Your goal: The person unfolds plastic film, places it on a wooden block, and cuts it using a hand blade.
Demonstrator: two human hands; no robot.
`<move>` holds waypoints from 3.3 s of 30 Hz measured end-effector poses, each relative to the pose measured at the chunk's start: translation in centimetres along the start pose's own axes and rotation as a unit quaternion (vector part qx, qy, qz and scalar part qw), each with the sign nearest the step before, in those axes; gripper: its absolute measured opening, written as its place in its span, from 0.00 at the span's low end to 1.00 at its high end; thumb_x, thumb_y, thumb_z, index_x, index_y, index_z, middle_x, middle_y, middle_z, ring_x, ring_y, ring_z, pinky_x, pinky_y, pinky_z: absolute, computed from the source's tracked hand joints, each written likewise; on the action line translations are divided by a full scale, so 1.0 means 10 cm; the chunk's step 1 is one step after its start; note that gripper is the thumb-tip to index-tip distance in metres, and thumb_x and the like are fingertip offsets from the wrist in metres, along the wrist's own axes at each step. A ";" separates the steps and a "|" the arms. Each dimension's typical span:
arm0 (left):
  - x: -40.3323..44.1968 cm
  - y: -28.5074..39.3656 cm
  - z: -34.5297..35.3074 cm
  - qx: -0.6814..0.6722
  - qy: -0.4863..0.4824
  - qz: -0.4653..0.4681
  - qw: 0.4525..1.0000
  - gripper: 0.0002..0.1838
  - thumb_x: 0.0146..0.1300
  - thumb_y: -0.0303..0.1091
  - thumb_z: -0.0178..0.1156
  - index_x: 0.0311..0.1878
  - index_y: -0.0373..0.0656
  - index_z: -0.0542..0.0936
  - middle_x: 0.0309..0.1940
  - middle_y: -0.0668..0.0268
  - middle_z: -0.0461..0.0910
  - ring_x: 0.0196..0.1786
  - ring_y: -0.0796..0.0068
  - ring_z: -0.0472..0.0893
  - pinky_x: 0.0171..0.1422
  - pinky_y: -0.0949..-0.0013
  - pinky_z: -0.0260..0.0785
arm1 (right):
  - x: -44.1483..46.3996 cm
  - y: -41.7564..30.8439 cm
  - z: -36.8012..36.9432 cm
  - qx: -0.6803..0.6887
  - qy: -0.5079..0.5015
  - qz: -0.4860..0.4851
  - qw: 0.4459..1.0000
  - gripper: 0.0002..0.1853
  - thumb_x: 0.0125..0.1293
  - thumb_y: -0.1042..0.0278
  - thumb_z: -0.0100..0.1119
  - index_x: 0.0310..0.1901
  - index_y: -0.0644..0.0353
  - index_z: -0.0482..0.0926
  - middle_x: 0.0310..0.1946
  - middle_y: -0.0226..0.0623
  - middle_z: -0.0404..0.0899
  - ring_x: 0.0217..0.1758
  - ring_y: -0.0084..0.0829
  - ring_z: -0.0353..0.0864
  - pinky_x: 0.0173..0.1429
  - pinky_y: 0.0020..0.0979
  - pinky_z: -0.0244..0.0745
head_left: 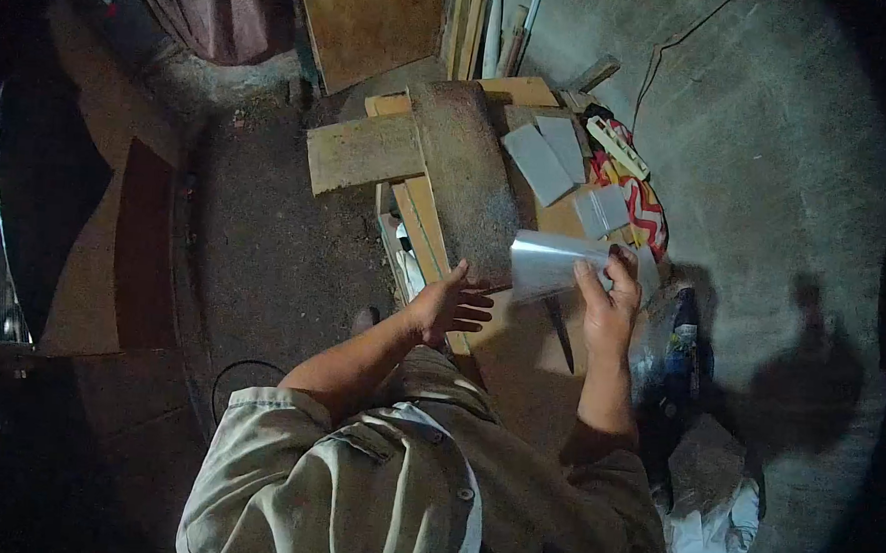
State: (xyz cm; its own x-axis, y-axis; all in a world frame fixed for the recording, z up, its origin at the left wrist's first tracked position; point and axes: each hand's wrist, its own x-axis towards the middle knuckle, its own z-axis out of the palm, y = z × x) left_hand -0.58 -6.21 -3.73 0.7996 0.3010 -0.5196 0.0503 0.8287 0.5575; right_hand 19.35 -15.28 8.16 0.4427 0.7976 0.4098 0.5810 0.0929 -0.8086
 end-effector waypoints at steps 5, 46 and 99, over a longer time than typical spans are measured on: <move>0.07 -0.06 -0.03 0.025 0.003 0.040 0.999 0.44 0.66 0.70 0.36 0.65 0.34 0.65 0.62 0.46 0.67 0.62 0.49 0.70 0.65 0.49 0.62 | 0.04 0.14 0.00 -0.033 -0.005 -0.001 0.999 0.12 0.61 0.67 0.62 0.39 0.69 0.78 0.38 0.44 0.77 0.44 0.37 0.75 0.50 0.34 0.67; 0.03 0.22 0.48 -0.011 -0.022 0.179 0.984 0.16 0.66 0.38 0.59 0.52 0.39 0.77 0.44 0.66 0.80 0.46 0.73 0.77 0.54 0.67 0.68 | -0.28 0.35 0.10 0.252 -0.132 0.240 0.928 0.12 0.67 0.65 0.57 0.46 0.63 0.76 0.35 0.26 0.76 0.39 0.18 0.71 0.46 0.24 0.67; -0.51 0.77 0.30 -0.261 0.034 0.333 0.905 0.22 0.67 0.50 0.54 0.56 0.43 0.73 0.50 0.64 0.75 0.53 0.66 0.72 0.61 0.58 0.61 | -0.69 0.08 0.48 0.377 -0.024 0.236 0.895 0.12 0.62 0.70 0.62 0.47 0.59 0.77 0.36 0.25 0.78 0.31 0.12 0.69 0.29 0.20 0.59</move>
State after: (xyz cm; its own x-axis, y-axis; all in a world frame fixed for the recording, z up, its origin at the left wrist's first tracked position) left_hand -2.49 -2.80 5.19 0.5090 0.8300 -0.2280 -0.7335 0.5568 0.3897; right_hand 13.46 -17.79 2.68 0.4771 0.8769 -0.0575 -0.2977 0.0998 -0.9494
